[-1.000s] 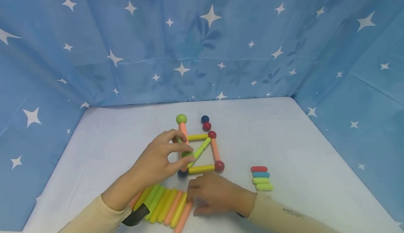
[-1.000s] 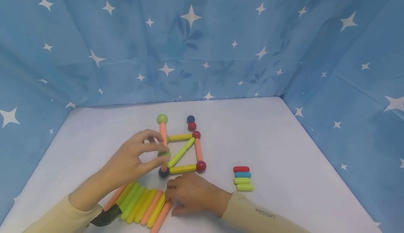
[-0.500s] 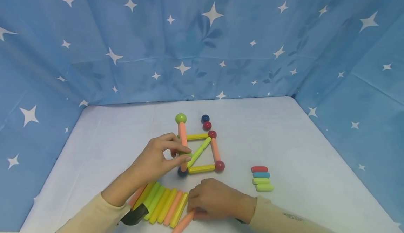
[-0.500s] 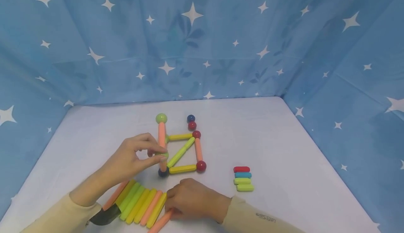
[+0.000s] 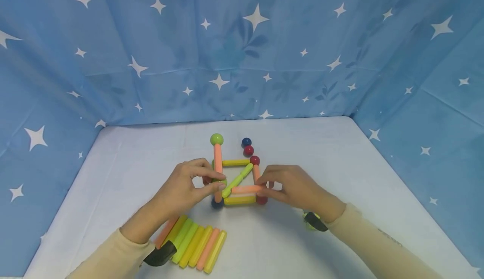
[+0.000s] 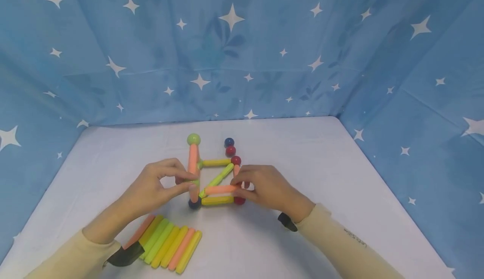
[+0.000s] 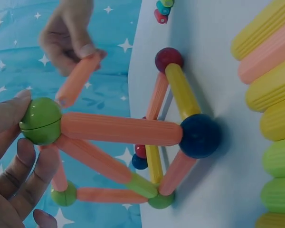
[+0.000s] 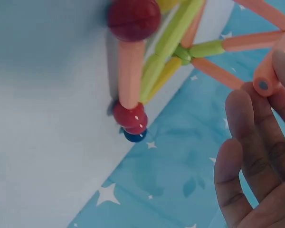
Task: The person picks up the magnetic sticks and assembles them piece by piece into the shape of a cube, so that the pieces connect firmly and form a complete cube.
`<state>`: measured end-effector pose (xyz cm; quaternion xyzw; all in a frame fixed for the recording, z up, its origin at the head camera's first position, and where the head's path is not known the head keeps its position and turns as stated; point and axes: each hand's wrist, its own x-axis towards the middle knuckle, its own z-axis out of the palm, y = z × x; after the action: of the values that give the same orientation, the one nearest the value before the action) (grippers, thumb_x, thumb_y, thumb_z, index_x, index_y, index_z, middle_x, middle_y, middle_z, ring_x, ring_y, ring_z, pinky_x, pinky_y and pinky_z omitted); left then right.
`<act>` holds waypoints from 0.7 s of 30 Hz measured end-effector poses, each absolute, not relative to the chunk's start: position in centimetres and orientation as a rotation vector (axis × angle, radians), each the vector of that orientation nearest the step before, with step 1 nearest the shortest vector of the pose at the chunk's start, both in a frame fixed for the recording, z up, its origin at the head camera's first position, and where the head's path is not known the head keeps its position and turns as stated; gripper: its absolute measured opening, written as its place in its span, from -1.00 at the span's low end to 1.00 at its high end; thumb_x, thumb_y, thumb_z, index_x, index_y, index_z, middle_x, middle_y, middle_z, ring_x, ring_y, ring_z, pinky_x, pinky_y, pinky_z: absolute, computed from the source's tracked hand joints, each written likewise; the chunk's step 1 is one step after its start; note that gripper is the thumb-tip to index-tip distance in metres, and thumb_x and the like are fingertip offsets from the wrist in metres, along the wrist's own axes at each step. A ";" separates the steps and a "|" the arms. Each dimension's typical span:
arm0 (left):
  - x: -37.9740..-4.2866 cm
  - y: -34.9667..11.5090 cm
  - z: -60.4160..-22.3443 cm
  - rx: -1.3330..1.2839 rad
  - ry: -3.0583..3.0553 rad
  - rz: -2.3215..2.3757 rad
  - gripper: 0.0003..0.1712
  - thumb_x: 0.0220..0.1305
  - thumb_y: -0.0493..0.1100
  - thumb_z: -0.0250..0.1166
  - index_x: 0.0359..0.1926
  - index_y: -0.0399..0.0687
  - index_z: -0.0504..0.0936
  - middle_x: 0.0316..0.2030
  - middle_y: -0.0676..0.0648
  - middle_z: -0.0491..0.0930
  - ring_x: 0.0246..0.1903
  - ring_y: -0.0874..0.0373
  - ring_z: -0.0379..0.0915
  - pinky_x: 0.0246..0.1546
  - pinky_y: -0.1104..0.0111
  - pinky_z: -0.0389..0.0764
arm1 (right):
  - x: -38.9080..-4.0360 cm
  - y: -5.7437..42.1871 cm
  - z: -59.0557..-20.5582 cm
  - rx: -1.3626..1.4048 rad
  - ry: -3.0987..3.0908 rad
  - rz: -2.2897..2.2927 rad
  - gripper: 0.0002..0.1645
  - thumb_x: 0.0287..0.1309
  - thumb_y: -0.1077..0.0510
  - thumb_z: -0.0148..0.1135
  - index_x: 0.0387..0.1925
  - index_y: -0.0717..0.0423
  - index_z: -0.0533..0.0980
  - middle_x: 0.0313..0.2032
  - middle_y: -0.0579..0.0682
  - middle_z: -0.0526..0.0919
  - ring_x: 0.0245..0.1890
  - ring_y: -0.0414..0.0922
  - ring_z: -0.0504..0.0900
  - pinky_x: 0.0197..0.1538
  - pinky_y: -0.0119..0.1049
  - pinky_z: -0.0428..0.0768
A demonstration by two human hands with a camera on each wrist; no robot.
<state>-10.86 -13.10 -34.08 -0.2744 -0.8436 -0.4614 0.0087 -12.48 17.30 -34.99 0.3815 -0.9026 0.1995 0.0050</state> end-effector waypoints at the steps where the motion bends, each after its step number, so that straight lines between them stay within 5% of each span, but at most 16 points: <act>1: -10.9 -13.1 -34.2 -0.860 -2.628 -1.444 -0.79 0.21 -0.11 0.51 -0.13 0.29 0.81 -0.38 0.23 0.55 -0.31 0.27 0.48 -0.28 0.27 0.53 | -12.7 17.5 -34.7 1.156 -2.809 0.643 -0.76 0.22 -0.14 0.43 -0.12 -0.20 0.73 -0.31 -0.41 0.61 -0.37 -0.32 0.56 -0.30 -0.36 0.58; 13: -11.0 -12.4 -34.4 -0.976 -2.463 -1.169 -0.83 0.17 -0.14 0.53 -0.19 0.14 0.81 -0.45 0.28 0.47 -0.43 0.27 0.40 -0.24 0.23 0.28 | -13.2 16.9 -33.3 1.133 -2.741 0.639 -0.70 0.14 0.00 0.52 -0.08 -0.11 0.72 -0.24 -0.33 0.63 -0.32 -0.35 0.55 -0.28 -0.42 0.57; 21: -11.1 -11.2 -34.0 -1.035 -2.422 -0.567 -0.67 0.06 0.10 0.59 -0.18 0.08 0.83 -0.46 0.18 0.40 -0.51 0.29 0.26 -0.31 0.25 0.22 | -13.6 16.3 -32.9 1.158 -2.794 0.747 -0.71 0.18 -0.05 0.49 -0.06 -0.15 0.72 -0.26 -0.36 0.60 -0.32 -0.32 0.56 -0.29 -0.35 0.61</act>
<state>-11.12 -11.22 -34.00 -0.3747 -0.8765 -0.2054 0.2216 -13.61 16.27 -32.87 0.3716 -0.8968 0.2399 0.0133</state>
